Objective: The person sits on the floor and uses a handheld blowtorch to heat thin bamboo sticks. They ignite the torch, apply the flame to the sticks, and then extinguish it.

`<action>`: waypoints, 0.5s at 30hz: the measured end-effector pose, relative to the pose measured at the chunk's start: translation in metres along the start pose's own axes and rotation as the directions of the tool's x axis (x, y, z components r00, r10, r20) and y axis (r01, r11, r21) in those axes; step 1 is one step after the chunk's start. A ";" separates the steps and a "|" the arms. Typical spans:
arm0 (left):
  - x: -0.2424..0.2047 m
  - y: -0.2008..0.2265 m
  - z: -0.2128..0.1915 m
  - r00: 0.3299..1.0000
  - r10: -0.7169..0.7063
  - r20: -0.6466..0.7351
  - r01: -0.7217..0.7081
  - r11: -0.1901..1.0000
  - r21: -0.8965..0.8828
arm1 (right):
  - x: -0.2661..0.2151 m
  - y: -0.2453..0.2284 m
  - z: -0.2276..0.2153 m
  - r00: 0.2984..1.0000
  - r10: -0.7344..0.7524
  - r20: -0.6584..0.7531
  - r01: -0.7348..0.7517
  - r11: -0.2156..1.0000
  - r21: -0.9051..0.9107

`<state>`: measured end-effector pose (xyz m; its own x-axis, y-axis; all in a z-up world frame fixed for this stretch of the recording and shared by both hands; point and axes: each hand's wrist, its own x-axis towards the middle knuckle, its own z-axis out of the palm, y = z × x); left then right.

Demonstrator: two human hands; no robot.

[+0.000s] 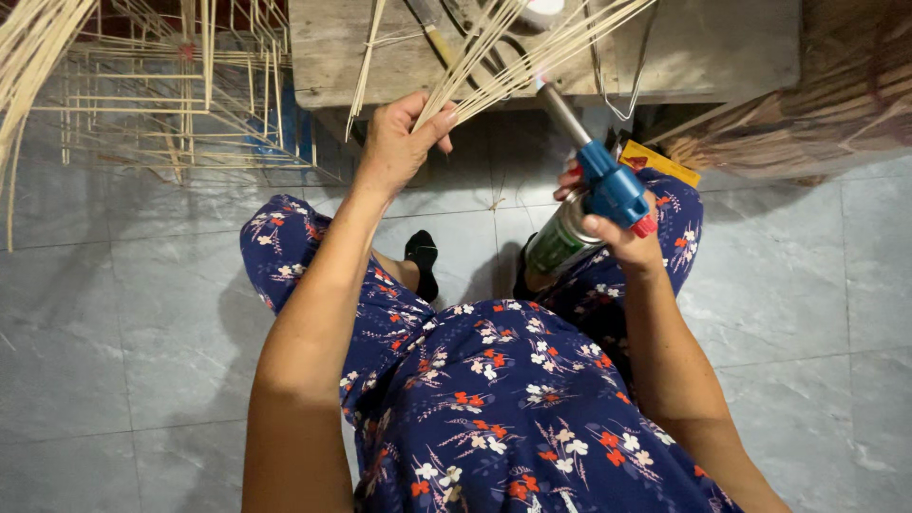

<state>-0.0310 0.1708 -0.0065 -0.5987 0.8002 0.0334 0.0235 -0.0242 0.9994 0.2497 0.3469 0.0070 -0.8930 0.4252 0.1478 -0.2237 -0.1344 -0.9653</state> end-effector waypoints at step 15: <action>0.024 0.019 0.020 0.999 -0.007 0.042 0.005 0.998 0.055 | 0.005 -0.003 -0.006 0.996 -0.050 -0.072 0.052 0.998 0.021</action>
<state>-0.0289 0.2012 0.0131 -0.5650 0.8247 0.0263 0.0646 0.0124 0.9978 0.2487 0.3549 0.0090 -0.8501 0.4949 0.1799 -0.2775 -0.1309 -0.9518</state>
